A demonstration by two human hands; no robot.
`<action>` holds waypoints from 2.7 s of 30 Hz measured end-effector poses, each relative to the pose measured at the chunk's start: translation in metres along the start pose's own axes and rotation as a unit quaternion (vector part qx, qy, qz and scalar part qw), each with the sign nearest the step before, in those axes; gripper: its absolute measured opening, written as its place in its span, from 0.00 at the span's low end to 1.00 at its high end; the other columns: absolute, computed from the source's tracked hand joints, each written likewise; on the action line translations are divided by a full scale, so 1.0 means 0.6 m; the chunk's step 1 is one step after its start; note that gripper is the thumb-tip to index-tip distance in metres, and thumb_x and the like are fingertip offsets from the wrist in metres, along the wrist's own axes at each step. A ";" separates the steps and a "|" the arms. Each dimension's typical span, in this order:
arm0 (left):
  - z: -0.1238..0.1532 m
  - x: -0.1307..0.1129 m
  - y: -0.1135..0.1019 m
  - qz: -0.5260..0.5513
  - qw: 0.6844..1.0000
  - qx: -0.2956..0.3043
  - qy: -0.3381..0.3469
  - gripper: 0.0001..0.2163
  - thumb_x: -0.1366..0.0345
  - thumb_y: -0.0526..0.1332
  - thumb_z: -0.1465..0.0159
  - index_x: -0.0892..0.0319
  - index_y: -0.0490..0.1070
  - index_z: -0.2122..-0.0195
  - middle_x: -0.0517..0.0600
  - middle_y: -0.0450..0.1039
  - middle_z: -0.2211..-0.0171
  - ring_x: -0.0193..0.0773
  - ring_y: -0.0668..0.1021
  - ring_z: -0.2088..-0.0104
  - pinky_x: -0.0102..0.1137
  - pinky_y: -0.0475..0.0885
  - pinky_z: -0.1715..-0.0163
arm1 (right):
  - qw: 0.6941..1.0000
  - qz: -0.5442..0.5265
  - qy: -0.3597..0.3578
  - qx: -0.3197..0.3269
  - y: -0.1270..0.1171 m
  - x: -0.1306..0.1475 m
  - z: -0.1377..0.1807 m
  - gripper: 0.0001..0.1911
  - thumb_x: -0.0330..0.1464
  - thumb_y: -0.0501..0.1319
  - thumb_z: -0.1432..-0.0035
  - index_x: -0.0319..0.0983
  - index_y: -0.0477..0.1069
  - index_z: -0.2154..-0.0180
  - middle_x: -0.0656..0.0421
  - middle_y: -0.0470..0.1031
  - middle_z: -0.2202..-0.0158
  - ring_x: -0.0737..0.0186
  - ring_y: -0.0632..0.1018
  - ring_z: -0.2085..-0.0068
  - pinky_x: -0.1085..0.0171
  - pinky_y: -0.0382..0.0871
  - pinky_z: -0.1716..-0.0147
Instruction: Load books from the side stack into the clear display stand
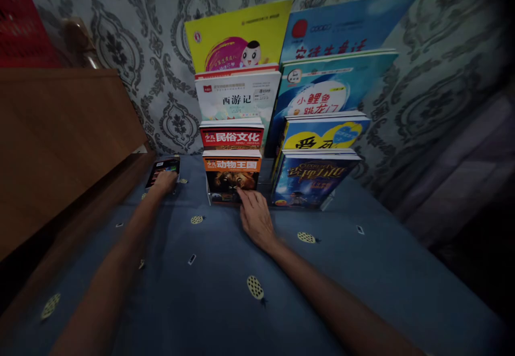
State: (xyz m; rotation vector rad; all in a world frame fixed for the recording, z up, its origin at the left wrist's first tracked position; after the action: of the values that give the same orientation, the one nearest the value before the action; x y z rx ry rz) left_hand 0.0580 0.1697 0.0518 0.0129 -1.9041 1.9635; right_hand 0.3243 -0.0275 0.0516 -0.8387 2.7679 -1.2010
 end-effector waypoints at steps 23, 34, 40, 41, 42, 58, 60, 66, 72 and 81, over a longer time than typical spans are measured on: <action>0.432 -0.219 -0.069 0.019 0.985 0.032 0.166 0.19 0.75 0.55 0.39 0.57 0.71 0.47 0.57 0.79 0.53 0.48 0.81 0.57 0.36 0.74 0.63 | 0.999 -0.019 0.009 0.026 0.007 -0.001 0.000 0.33 0.24 0.50 0.37 0.35 0.54 0.31 0.46 0.71 0.46 0.45 0.67 0.45 0.46 0.67 0.45; 0.551 -0.422 -0.071 0.064 0.935 -0.086 0.339 0.23 0.72 0.60 0.37 0.65 0.65 0.40 0.60 0.75 0.49 0.47 0.77 0.51 0.34 0.76 0.63 | 0.986 -0.162 0.023 0.023 -0.004 -0.017 0.005 0.26 0.24 0.46 0.36 0.36 0.67 0.40 0.48 0.74 0.43 0.52 0.70 0.40 0.45 0.61 0.37; 0.551 -0.455 -0.065 0.034 0.928 -0.128 0.348 0.21 0.72 0.60 0.36 0.66 0.66 0.41 0.62 0.75 0.50 0.48 0.76 0.51 0.35 0.75 0.60 | 0.964 -0.235 -0.026 0.118 -0.015 0.064 0.043 0.22 0.29 0.47 0.30 0.34 0.68 0.41 0.47 0.73 0.39 0.57 0.70 0.36 0.51 0.59 0.33; 0.552 -0.457 -0.065 0.029 0.928 -0.136 0.346 0.21 0.72 0.60 0.36 0.67 0.66 0.41 0.62 0.75 0.50 0.47 0.76 0.51 0.36 0.75 0.60 | 0.957 -0.247 -0.053 0.144 -0.013 0.093 0.053 0.21 0.30 0.48 0.30 0.37 0.70 0.41 0.51 0.75 0.40 0.61 0.72 0.37 0.55 0.63 0.35; 0.553 -0.458 -0.064 0.025 0.928 -0.144 0.342 0.21 0.72 0.59 0.35 0.67 0.66 0.41 0.62 0.76 0.51 0.47 0.76 0.52 0.36 0.75 0.60 | 0.948 -0.258 -0.079 0.171 -0.010 0.121 0.063 0.19 0.30 0.50 0.30 0.40 0.71 0.42 0.55 0.76 0.41 0.64 0.73 0.38 0.59 0.66 0.37; 0.557 -0.463 -0.055 0.012 0.932 -0.143 0.332 0.22 0.72 0.59 0.34 0.68 0.65 0.39 0.64 0.74 0.46 0.48 0.76 0.49 0.37 0.75 0.58 | 0.947 -0.120 -0.059 0.292 0.049 0.114 0.072 0.28 0.38 0.54 0.30 0.30 0.63 0.35 0.41 0.61 0.32 0.50 0.61 0.30 0.45 0.58 0.32; 0.555 -0.462 -0.053 0.018 0.934 -0.132 0.331 0.21 0.71 0.58 0.33 0.67 0.66 0.39 0.64 0.73 0.45 0.48 0.76 0.49 0.37 0.75 0.58 | 0.952 -0.111 -0.037 0.283 0.047 0.092 0.076 0.28 0.39 0.53 0.30 0.31 0.62 0.34 0.41 0.61 0.32 0.49 0.61 0.30 0.45 0.58 0.33; 0.546 -0.448 -0.065 0.084 0.926 -0.122 0.348 0.18 0.67 0.60 0.32 0.65 0.69 0.43 0.60 0.76 0.50 0.47 0.77 0.51 0.38 0.76 0.59 | 0.966 -0.083 0.019 0.244 0.027 0.038 0.106 0.27 0.39 0.51 0.30 0.33 0.62 0.34 0.42 0.61 0.32 0.48 0.61 0.30 0.42 0.56 0.32; 0.475 -0.383 -0.080 0.206 0.918 -0.099 0.323 0.10 0.64 0.55 0.27 0.60 0.75 0.54 0.53 0.78 0.56 0.42 0.78 0.53 0.36 0.74 0.51 | 0.971 -0.070 0.042 0.225 -0.002 0.024 0.147 0.27 0.38 0.51 0.29 0.34 0.62 0.34 0.43 0.60 0.31 0.47 0.60 0.30 0.41 0.58 0.33; 0.325 -0.278 -0.025 0.215 0.952 -0.122 0.180 0.15 0.68 0.52 0.28 0.60 0.71 0.43 0.56 0.73 0.45 0.44 0.74 0.45 0.40 0.69 0.41 | 0.968 -0.043 0.068 0.237 -0.037 0.029 0.162 0.27 0.40 0.51 0.29 0.34 0.65 0.36 0.42 0.61 0.32 0.43 0.62 0.31 0.39 0.59 0.34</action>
State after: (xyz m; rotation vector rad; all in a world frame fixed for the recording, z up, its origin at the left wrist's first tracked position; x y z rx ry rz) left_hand 0.1631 -0.0642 0.0328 -0.8355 -1.9946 1.7972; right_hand 0.3405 -0.1143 0.0016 -0.8540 2.3804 -1.8931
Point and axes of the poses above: each hand's wrist, its own z-axis away from the middle knuckle, its own y-axis out of the palm, x = y × z, the point moved 8 cm from there along -z, towards the middle knuckle
